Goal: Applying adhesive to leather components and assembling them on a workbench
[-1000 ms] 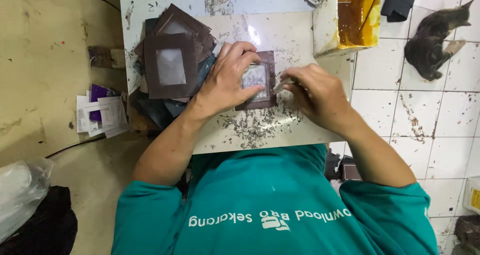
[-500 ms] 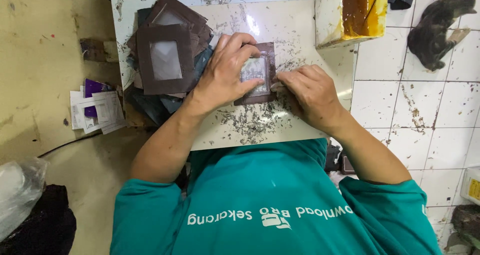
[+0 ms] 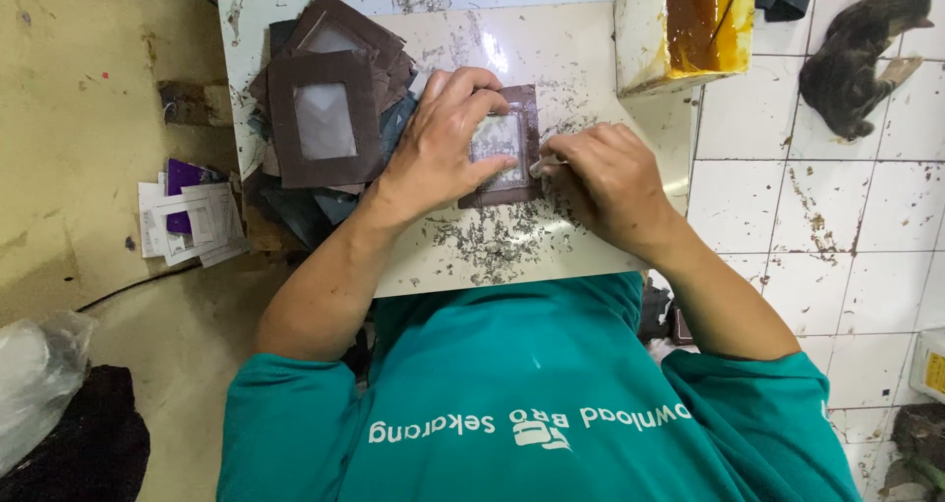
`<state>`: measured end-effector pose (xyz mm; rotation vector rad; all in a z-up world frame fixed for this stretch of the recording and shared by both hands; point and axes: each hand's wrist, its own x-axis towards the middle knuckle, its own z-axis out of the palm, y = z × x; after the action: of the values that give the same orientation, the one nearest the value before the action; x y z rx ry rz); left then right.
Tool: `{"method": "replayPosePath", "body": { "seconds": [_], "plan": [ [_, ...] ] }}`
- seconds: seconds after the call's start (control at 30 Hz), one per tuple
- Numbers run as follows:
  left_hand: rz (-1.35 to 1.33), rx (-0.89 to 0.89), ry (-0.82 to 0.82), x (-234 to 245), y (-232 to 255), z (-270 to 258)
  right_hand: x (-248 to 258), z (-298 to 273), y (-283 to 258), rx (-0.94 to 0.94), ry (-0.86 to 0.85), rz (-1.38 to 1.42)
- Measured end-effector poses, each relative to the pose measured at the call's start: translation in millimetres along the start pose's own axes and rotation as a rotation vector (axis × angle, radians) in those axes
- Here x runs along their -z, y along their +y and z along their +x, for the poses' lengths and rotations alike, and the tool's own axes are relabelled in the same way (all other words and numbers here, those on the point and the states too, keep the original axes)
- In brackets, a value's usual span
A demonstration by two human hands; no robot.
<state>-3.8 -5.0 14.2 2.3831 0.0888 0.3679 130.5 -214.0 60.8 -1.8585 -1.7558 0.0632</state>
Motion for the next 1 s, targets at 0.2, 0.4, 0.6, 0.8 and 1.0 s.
{"method": "replayPosePath", "body": {
  "seconds": [0.2,0.4,0.6,0.8,1.0],
  "plan": [
    [-0.018,-0.002,0.0,3.8,2.4,1.1,3.5,-9.7,1.1,0.064,-0.089,-0.047],
    [-0.017,0.004,-0.001,0.6,-0.1,-0.5,17.2,-8.7,5.5,-0.008,-0.085,-0.102],
    [-0.004,0.01,-0.013,0.0,-0.4,0.0,2.5,2.2,4.2,0.007,0.025,-0.078],
    [-0.008,-0.002,-0.001,-1.0,-2.1,-0.6,-2.3,-3.1,-3.3,0.024,-0.05,-0.049],
    [0.009,-0.004,-0.007,0.0,-0.9,-0.5,1.2,-6.6,-2.3,0.065,-0.092,-0.044]
  ]
}}
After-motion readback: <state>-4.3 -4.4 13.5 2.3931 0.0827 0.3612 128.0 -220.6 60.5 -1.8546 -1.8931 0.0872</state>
